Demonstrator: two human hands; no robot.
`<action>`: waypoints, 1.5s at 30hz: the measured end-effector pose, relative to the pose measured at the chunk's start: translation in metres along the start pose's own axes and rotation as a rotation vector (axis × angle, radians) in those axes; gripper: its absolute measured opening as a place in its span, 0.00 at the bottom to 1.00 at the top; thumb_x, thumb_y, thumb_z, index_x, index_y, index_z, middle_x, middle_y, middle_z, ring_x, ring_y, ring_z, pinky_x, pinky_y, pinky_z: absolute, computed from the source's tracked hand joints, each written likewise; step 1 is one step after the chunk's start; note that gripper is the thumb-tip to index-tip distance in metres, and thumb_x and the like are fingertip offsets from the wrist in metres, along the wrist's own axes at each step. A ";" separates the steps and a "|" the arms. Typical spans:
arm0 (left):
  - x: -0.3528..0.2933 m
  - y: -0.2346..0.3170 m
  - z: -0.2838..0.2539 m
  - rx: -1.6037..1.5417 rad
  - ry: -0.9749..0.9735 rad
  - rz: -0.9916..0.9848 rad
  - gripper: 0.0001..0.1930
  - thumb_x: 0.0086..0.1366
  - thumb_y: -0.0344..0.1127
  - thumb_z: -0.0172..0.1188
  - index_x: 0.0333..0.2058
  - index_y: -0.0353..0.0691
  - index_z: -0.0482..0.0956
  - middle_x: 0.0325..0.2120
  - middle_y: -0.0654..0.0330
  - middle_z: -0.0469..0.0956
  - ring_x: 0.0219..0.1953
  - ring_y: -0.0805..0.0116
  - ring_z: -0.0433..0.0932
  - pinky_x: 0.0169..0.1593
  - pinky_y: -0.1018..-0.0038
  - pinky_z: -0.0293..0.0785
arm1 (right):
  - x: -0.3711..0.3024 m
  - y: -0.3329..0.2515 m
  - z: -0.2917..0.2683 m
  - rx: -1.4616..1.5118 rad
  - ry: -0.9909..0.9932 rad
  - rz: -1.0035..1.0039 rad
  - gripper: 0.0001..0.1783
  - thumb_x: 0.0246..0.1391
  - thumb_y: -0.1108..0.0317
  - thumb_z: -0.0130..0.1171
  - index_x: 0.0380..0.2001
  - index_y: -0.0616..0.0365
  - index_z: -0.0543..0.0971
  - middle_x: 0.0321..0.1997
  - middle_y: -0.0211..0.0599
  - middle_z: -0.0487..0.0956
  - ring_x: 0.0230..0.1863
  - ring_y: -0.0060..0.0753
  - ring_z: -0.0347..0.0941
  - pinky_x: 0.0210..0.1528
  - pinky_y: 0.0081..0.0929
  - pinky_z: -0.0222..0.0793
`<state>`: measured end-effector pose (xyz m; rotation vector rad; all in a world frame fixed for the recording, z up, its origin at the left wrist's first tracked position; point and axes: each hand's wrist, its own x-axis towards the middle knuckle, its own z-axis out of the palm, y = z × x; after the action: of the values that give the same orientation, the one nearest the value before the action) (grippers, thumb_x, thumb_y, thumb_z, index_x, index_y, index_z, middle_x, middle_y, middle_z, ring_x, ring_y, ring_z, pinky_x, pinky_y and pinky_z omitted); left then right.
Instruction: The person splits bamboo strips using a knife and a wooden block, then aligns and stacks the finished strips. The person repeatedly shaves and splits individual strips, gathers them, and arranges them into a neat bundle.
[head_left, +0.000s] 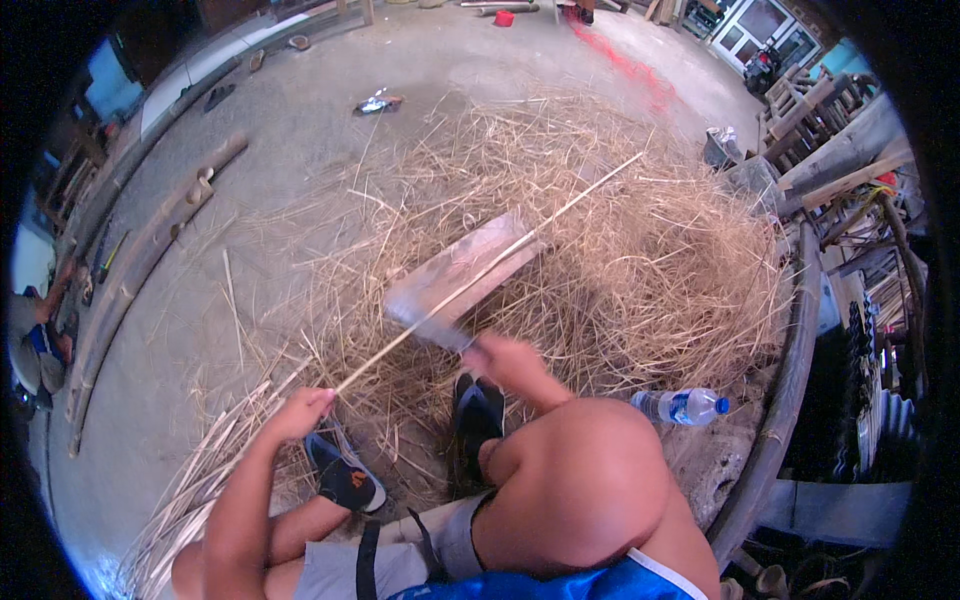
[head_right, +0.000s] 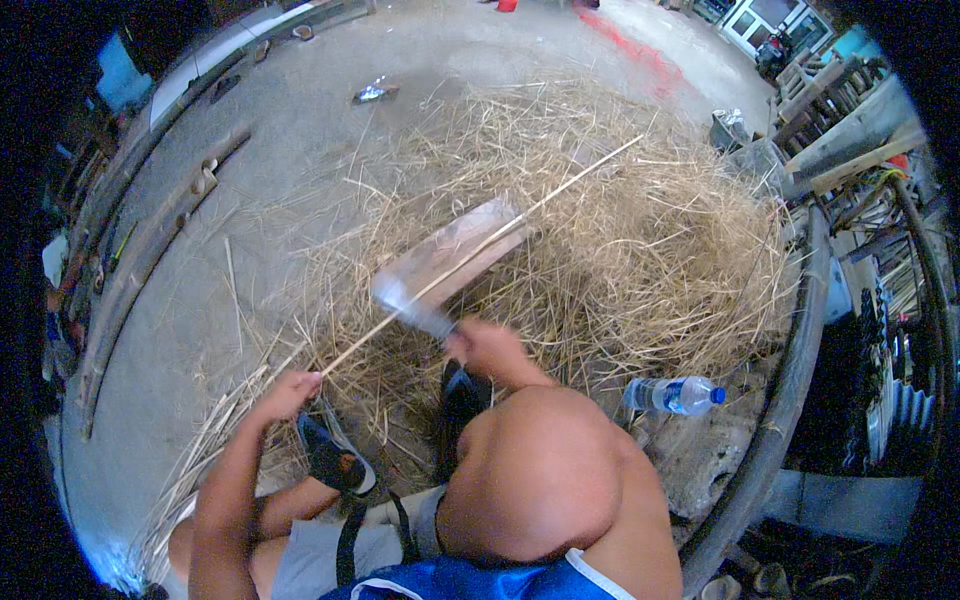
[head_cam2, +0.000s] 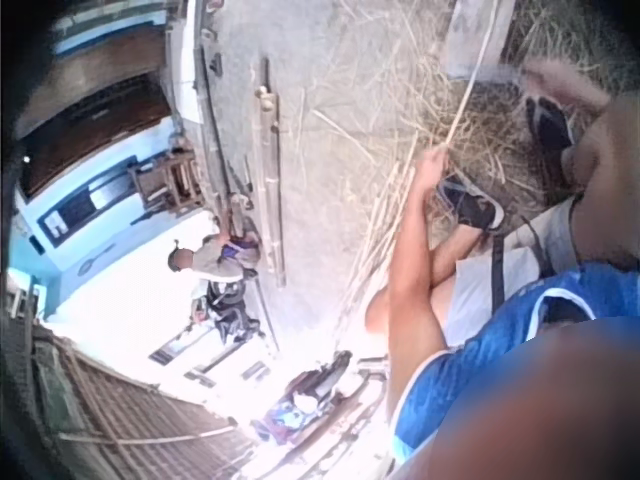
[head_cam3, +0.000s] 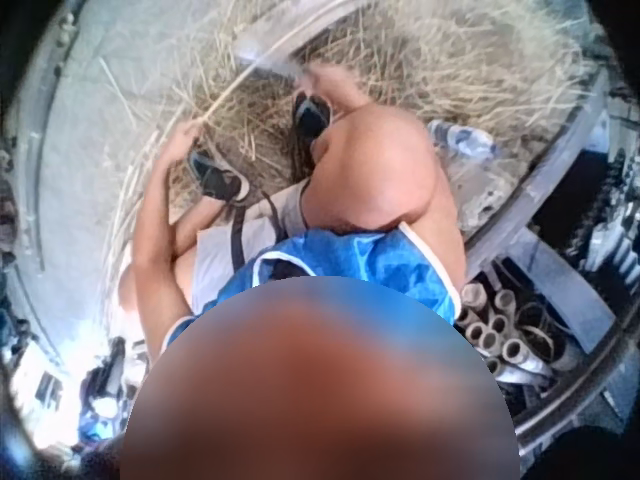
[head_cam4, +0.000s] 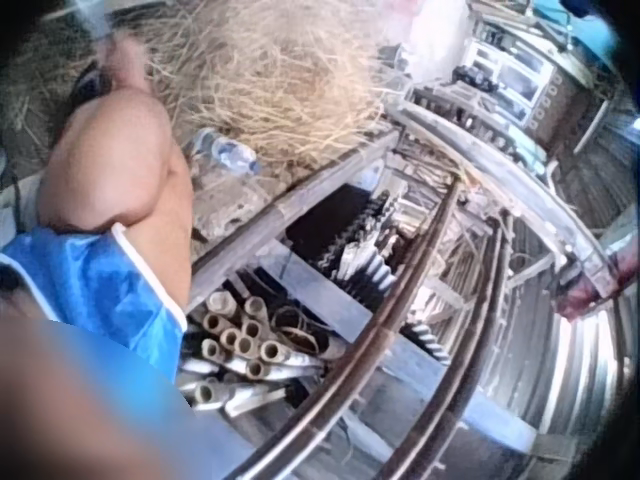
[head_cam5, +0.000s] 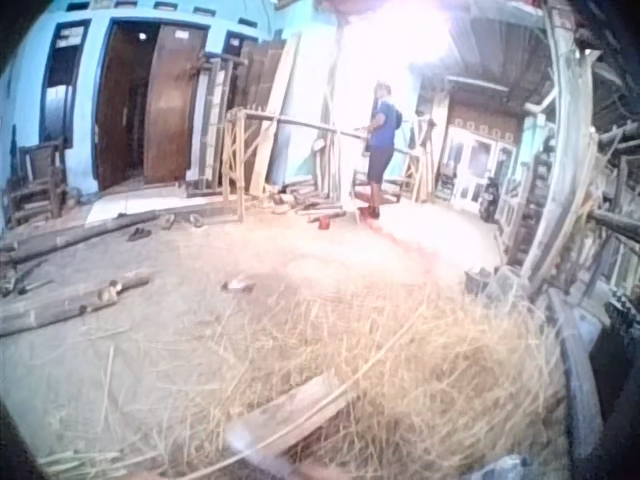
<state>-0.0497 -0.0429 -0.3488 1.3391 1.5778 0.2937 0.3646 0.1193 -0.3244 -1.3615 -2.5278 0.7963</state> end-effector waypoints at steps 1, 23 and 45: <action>-0.010 -0.007 -0.006 -0.029 -0.004 -0.012 0.26 0.79 0.52 0.48 0.24 0.41 0.70 0.18 0.72 0.65 0.23 0.74 0.62 0.30 0.70 0.63 | 0.002 0.006 -0.005 -0.044 0.073 0.431 0.26 0.64 0.40 0.56 0.42 0.53 0.82 0.36 0.55 0.85 0.39 0.60 0.83 0.42 0.53 0.79; 0.055 0.043 0.050 0.691 0.354 -0.094 0.22 0.78 0.53 0.46 0.36 0.40 0.77 0.30 0.45 0.84 0.34 0.42 0.84 0.39 0.49 0.79 | -0.007 0.013 0.026 0.028 0.180 0.259 0.22 0.63 0.45 0.61 0.38 0.55 0.77 0.30 0.53 0.82 0.37 0.60 0.82 0.38 0.54 0.77; 0.040 0.044 0.031 0.238 0.192 0.091 0.26 0.79 0.51 0.45 0.34 0.31 0.77 0.29 0.38 0.79 0.36 0.35 0.78 0.43 0.51 0.73 | -0.001 -0.004 0.015 0.073 -0.051 0.170 0.26 0.64 0.40 0.57 0.43 0.54 0.80 0.35 0.54 0.84 0.40 0.62 0.82 0.44 0.53 0.77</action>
<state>0.0060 -0.0054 -0.3522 1.6081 1.7568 0.3048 0.3562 0.1110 -0.3347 -1.5666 -2.4181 0.9553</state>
